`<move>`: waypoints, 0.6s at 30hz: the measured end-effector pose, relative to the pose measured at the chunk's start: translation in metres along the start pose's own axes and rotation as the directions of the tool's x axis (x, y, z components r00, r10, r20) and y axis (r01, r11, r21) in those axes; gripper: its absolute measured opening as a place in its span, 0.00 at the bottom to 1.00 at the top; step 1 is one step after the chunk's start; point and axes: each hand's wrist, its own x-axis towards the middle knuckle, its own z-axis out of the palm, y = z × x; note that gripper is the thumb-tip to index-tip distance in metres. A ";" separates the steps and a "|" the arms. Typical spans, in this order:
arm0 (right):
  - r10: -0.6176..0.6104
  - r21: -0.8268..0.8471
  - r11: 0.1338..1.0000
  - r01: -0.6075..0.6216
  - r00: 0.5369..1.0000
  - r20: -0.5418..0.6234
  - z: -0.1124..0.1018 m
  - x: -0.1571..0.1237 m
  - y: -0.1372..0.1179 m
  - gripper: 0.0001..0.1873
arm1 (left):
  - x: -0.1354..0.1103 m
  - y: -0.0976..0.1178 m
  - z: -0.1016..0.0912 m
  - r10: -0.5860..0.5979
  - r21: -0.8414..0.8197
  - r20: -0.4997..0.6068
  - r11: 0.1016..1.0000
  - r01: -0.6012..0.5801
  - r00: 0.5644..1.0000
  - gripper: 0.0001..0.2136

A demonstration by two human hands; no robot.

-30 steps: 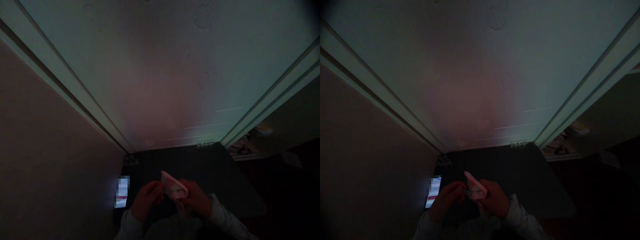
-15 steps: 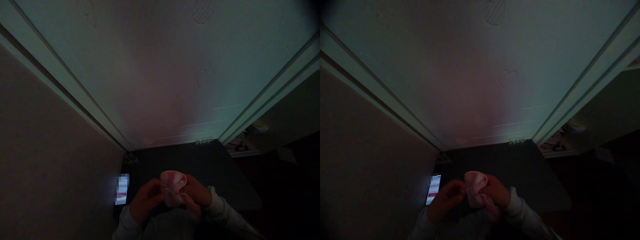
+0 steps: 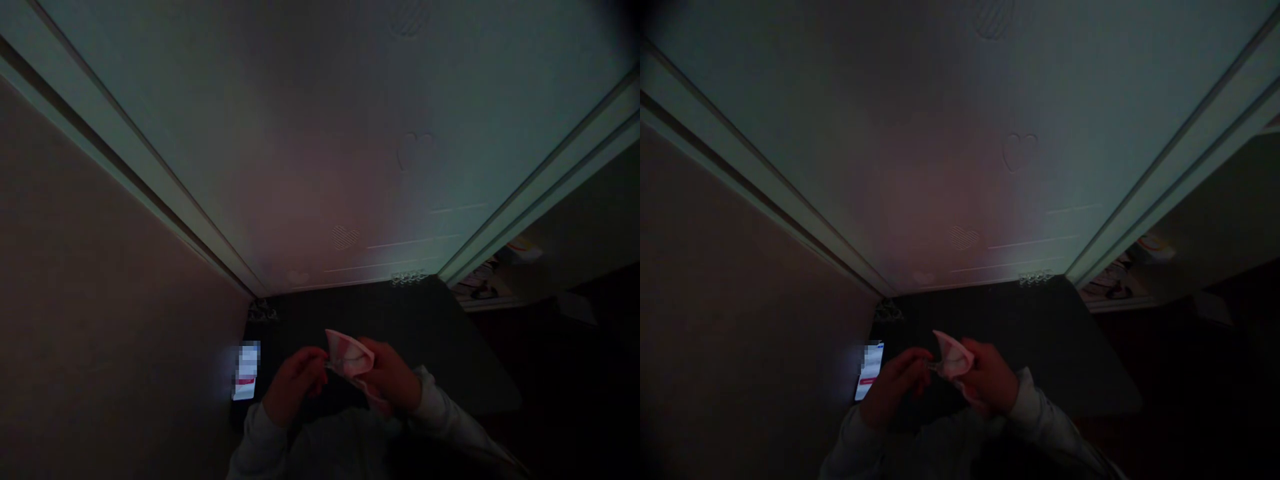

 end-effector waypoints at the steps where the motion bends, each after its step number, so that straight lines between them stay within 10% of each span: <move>1: 0.014 0.015 1.000 -0.014 1.000 0.004 0.000 0.000 -0.001 0.07 | -0.001 0.000 0.000 0.008 -0.005 0.007 1.000 -0.008 1.000 0.22; 18: 0.134 0.446 0.863 -0.237 0.959 0.250 0.000 0.005 0.001 0.12 | -0.013 -0.002 -0.002 0.265 0.113 0.072 0.956 -0.272 0.962 0.12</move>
